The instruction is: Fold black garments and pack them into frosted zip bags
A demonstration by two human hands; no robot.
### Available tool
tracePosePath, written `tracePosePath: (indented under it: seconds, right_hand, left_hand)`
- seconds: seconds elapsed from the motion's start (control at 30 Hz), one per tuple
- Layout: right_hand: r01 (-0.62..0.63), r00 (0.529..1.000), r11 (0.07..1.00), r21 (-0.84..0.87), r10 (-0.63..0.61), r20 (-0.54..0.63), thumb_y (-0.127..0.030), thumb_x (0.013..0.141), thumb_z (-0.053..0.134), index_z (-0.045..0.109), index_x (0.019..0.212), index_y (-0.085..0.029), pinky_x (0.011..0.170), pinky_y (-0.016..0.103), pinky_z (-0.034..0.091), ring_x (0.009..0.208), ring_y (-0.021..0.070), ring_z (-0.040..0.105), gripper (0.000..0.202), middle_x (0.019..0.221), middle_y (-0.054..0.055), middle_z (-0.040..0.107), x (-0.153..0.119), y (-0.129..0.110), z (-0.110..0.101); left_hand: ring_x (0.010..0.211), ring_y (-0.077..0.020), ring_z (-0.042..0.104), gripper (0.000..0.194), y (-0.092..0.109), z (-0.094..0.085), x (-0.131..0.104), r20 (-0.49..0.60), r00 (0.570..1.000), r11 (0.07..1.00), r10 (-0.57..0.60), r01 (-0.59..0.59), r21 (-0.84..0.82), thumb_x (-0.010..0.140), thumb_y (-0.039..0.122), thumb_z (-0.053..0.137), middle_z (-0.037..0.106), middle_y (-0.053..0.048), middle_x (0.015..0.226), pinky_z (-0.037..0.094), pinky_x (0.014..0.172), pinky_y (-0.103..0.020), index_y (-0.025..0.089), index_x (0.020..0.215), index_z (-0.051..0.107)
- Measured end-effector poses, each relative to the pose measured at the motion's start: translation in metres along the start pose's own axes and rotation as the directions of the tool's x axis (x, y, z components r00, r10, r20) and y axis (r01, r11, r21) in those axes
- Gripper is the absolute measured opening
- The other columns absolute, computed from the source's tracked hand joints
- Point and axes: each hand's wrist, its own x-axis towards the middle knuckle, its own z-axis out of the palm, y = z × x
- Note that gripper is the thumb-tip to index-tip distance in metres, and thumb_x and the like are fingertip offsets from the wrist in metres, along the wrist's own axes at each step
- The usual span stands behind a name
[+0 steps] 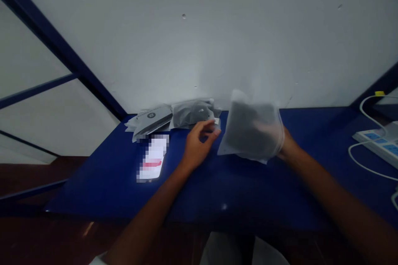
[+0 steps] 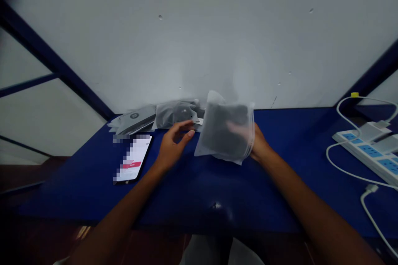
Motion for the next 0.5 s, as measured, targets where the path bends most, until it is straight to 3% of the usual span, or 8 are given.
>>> tracePosePath:
  seconds: [0.07,0.13,0.33,0.5]
  right_hand:
    - [-0.103,0.994,0.987,0.12,0.098,0.047,-0.041,0.061,0.082,0.073,0.093,-0.022,0.074,0.036,0.059,0.078,0.0246,0.071,0.039,0.085,0.006,0.075,-0.003,0.001,0.006]
    - [-0.161,0.984,0.975,0.153,0.146,0.104,-0.036,0.056,0.086,0.073,0.089,-0.021,0.073,0.035,0.059,0.077,0.024,0.071,0.038,0.084,0.005,0.076,-0.006,0.004,0.013]
    - [-0.315,0.943,0.941,0.119,0.297,0.153,-0.028,0.055,0.087,0.073,0.081,-0.019,0.068,0.03,0.059,0.07,0.0194,0.07,0.031,0.079,0.004,0.076,-0.006,0.005,0.022]
    - [-0.447,0.887,0.895,-0.014,0.445,0.122,-0.026,0.064,0.08,0.072,0.078,-0.015,0.055,0.028,0.057,0.055,0.0171,0.066,0.019,0.069,0.007,0.074,0.003,-0.014,-0.001]
  left_hand:
    - [0.092,-0.0205,0.067,0.034,-0.003,0.004,0.0,0.174,0.966,0.961,-0.191,0.22,-0.168,0.087,0.045,0.061,0.071,-0.01,0.101,0.053,0.08,-0.034,0.016,0.103,0.068]
    - [0.083,-0.0186,0.067,0.034,-0.005,0.009,-0.002,0.241,0.926,0.902,-0.291,0.349,-0.253,0.082,0.046,0.065,0.072,-0.008,0.09,0.052,0.076,-0.03,0.015,0.092,0.071]
    - [0.058,-0.0119,0.057,0.035,-0.009,0.012,-0.005,0.218,0.883,0.847,-0.415,0.463,-0.262,0.074,0.05,0.07,0.066,-0.001,0.064,0.04,0.055,-0.022,0.015,0.07,0.07]
    - [0.049,-0.0089,0.046,0.034,-0.017,0.007,0.0,0.127,0.871,0.847,-0.474,0.491,-0.204,0.073,0.048,0.068,0.058,0.002,0.055,0.033,0.05,-0.022,0.015,0.063,0.066]
